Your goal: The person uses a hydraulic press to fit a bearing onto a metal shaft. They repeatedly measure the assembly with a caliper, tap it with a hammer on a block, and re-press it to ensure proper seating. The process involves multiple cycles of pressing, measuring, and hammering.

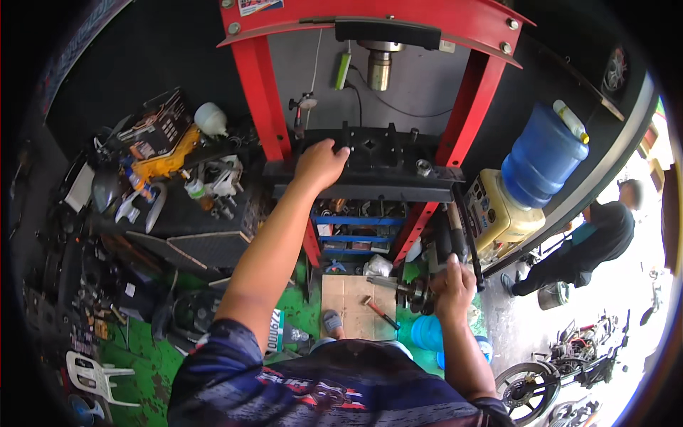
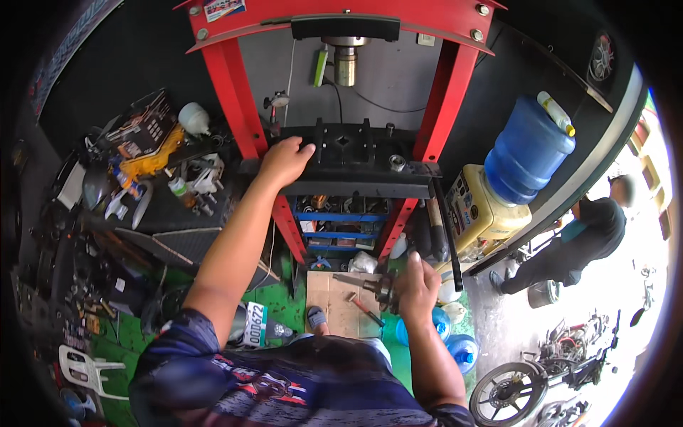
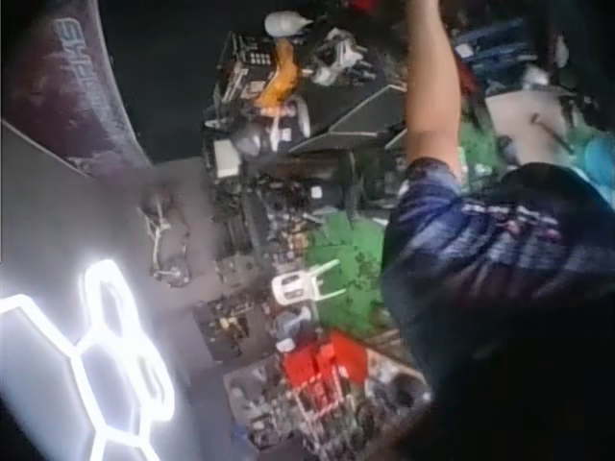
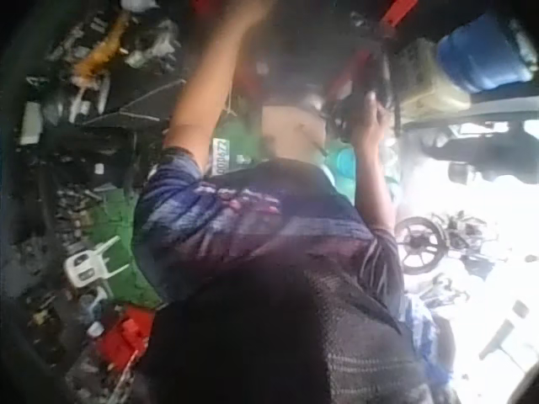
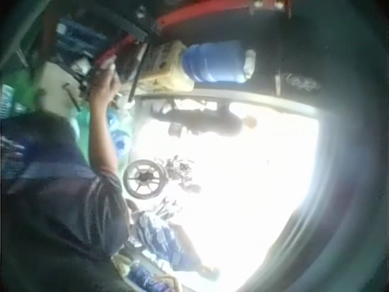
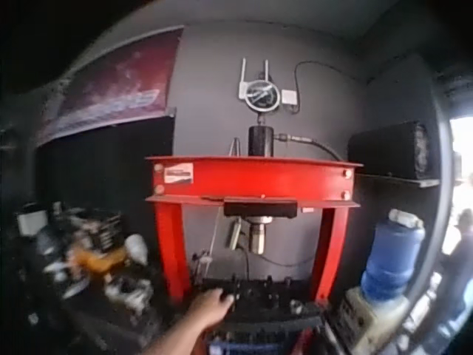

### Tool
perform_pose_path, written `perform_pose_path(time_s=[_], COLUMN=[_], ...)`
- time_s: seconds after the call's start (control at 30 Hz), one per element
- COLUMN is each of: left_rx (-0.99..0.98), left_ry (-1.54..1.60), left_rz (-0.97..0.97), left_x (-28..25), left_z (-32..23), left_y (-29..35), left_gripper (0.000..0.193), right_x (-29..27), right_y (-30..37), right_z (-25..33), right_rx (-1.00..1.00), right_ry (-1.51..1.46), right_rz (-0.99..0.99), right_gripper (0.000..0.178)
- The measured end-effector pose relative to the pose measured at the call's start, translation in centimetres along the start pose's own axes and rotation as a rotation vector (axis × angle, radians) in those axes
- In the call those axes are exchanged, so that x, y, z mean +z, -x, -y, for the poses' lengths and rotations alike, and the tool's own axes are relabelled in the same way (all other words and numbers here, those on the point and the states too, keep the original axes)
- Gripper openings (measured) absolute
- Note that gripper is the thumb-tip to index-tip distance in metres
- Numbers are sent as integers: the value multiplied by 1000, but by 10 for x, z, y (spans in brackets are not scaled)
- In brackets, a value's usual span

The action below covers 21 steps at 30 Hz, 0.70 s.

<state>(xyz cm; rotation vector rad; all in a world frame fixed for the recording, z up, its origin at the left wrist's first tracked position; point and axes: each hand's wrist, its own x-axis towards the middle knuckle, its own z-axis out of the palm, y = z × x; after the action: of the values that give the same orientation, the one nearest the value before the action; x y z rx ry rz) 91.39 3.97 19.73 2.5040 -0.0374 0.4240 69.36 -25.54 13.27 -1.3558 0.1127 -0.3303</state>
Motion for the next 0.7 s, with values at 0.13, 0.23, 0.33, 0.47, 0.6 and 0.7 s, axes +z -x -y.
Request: perform_pose_path(time_s=[0.13, 0.23, 0.33, 0.47, 0.6, 0.7], left_rx=[-170, -196, -242, -323, -473, -599], left_ry=[-110, -122, -63, 314, 943, 1068], left_rz=[248, 347, 372, 330, 421, 571], left_x=[61, 88, 100, 87, 109, 116], left_z=[8, 28, 40, 46, 93, 89], left_y=[-121, -159, -171, -162, -162, -162], left_gripper=[52, 49, 45, 22, 13, 13], right_x=[-13, -15, -22, -33, -38, -41], right_y=[-5, -1, 6, 2, -10, -22], right_z=[-18, -27, -37, -41, -47, -42], right_rx=[-41, -15, -18, 53, 51, 75], right_ry=[-113, -134, -1, -31, 54, 23], right_rz=[-83, -193, -325, -357, -388, -342], right_gripper=[51, 52, 53, 57, 55, 55])
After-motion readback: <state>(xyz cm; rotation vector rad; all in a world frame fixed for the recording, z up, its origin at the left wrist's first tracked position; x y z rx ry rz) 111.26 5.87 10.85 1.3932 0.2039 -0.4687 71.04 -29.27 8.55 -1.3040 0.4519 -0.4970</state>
